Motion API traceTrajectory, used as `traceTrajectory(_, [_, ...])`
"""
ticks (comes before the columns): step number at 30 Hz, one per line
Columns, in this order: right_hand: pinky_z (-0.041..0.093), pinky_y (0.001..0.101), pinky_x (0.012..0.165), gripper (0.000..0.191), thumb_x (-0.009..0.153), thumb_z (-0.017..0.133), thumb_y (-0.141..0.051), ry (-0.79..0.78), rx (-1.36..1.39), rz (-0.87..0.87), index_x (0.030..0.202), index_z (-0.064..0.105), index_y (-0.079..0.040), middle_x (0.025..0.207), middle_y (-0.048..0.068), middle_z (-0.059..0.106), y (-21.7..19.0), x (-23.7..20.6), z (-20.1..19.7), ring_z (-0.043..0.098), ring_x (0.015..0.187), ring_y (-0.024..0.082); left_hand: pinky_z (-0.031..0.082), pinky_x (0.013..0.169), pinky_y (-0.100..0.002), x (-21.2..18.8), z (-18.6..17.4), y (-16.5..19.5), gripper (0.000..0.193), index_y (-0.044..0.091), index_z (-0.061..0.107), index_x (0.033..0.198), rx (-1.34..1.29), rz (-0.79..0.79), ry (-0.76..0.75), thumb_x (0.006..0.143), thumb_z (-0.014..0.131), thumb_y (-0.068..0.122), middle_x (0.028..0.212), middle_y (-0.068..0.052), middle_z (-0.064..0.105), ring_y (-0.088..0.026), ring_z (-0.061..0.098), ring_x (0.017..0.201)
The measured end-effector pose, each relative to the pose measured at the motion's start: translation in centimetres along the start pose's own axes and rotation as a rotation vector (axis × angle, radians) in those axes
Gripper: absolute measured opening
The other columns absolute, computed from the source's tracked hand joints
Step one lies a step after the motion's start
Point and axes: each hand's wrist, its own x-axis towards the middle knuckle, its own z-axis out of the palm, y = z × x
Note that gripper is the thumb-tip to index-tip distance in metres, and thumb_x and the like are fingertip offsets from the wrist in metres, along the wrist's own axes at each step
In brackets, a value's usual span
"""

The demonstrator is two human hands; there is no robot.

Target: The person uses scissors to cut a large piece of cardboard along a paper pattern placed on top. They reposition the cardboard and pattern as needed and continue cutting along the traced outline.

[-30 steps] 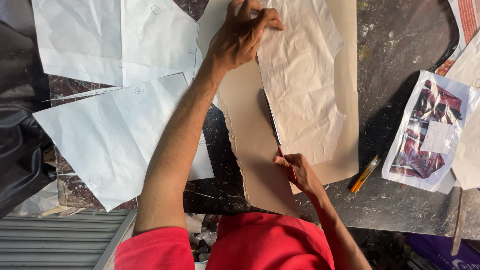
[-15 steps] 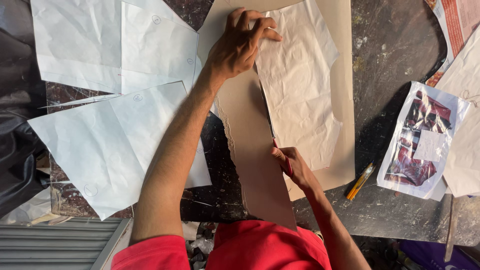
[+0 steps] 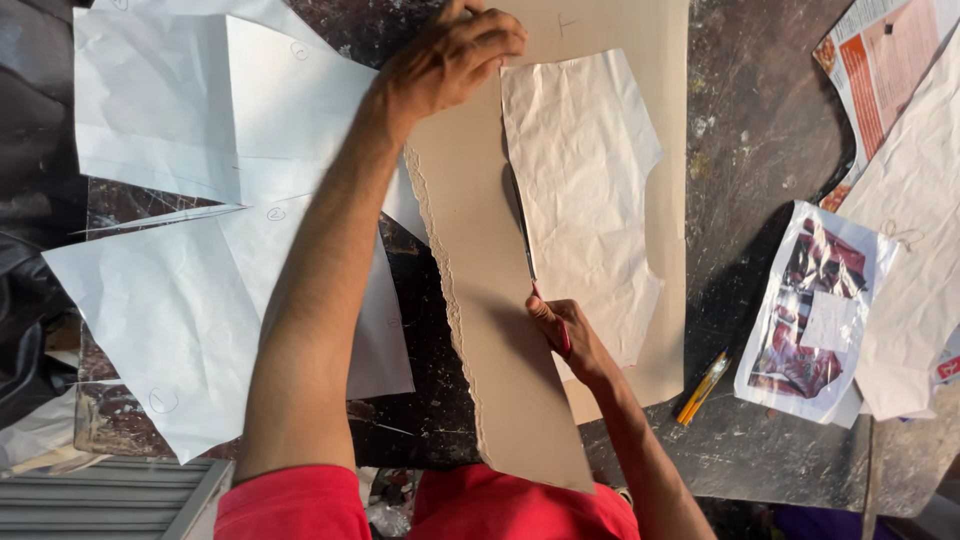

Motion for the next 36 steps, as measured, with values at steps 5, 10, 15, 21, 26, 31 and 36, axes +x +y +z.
traceTrajectory(5, [0.024, 0.0309, 0.047, 0.066, 0.09, 0.048, -0.076, -0.036, 0.183, 0.01, 0.06, 0.044, -0.017, 0.056, -0.008, 0.033, -0.7, 1.8, 0.0, 0.029, 0.05, 0.006, 0.053, 0.104, -0.032, -0.3, -0.5, 0.7, 0.035, 0.015, 0.063, 0.122, 0.173, 0.004, 0.024, 0.094, 0.07, -0.005, 0.127, 0.005, 0.068, -0.023, 0.058, 0.111])
traceTrajectory(10, [0.022, 0.0313, 0.045, 0.072, 0.087, 0.048, -0.08, 0.046, 0.0, -0.004, 0.055, 0.038, -0.016, 0.053, -0.006, 0.031, -1.4, 3.0, -0.3, 0.029, 0.047, 0.008, 0.054, 0.097, -0.033, 0.2, -1.3, 0.7, 0.044, 0.014, 0.057, 0.131, 0.122, -0.053, -0.02, 0.093, 0.066, -0.008, 0.125, 0.002, 0.068, -0.024, 0.058, 0.106])
traceTrajectory(15, [0.03, 0.0318, 0.041, 0.075, 0.083, 0.043, -0.085, 0.045, 0.026, -0.047, 0.052, 0.043, -0.016, 0.048, -0.006, 0.038, -2.0, 3.3, -0.3, 0.04, 0.042, 0.008, 0.057, 0.096, -0.026, -0.5, -1.0, 0.7, 0.049, 0.015, 0.054, 0.131, 0.213, -0.044, 0.045, 0.091, 0.061, -0.012, 0.127, 0.005, 0.069, -0.02, 0.059, 0.106])
traceTrajectory(21, [0.025, 0.032, 0.044, 0.075, 0.086, 0.045, -0.085, 0.057, -0.04, -0.034, 0.055, 0.033, -0.017, 0.052, -0.006, 0.031, -3.9, 5.1, -0.5, 0.031, 0.046, 0.007, 0.056, 0.084, -0.025, -0.7, -1.2, 0.6, 0.048, 0.014, 0.055, 0.134, 0.172, -0.078, 0.076, 0.093, 0.062, -0.012, 0.116, 0.006, 0.071, -0.016, 0.058, 0.09])
traceTrajectory(26, [0.02, 0.0319, 0.045, 0.076, 0.087, 0.043, -0.086, 0.037, 0.036, -0.038, 0.056, 0.032, -0.017, 0.054, -0.005, 0.027, -5.0, 5.2, 0.1, 0.026, 0.048, 0.008, 0.058, 0.091, -0.029, -0.9, -2.1, 1.0, 0.053, 0.005, 0.05, 0.14, 0.203, -0.033, 0.146, 0.091, 0.057, -0.014, 0.128, -0.001, 0.065, -0.017, 0.059, 0.095])
traceTrajectory(31, [0.025, 0.0329, 0.043, 0.077, 0.084, 0.037, -0.088, 0.092, -0.032, -0.081, 0.052, 0.038, -0.018, 0.05, -0.005, 0.034, -6.9, 6.6, 0.1, 0.034, 0.045, 0.008, 0.057, 0.093, -0.032, -1.3, -2.7, 1.3, 0.055, 0.003, 0.049, 0.133, 0.084, -0.156, 0.082, 0.083, 0.054, -0.021, 0.13, -0.009, 0.054, -0.024, 0.06, 0.101])
traceTrajectory(36, [0.021, 0.0329, 0.045, 0.081, 0.085, 0.041, -0.089, 0.073, -0.021, -0.11, 0.051, 0.032, -0.016, 0.05, -0.004, 0.031, -7.8, 6.5, 0.3, 0.028, 0.046, 0.01, 0.052, 0.095, -0.038, -1.3, -2.7, 0.9, 0.05, 0.004, 0.043, 0.119, 0.05, -0.177, 0.076, 0.077, 0.052, -0.022, 0.115, -0.013, 0.048, -0.03, 0.056, 0.105])
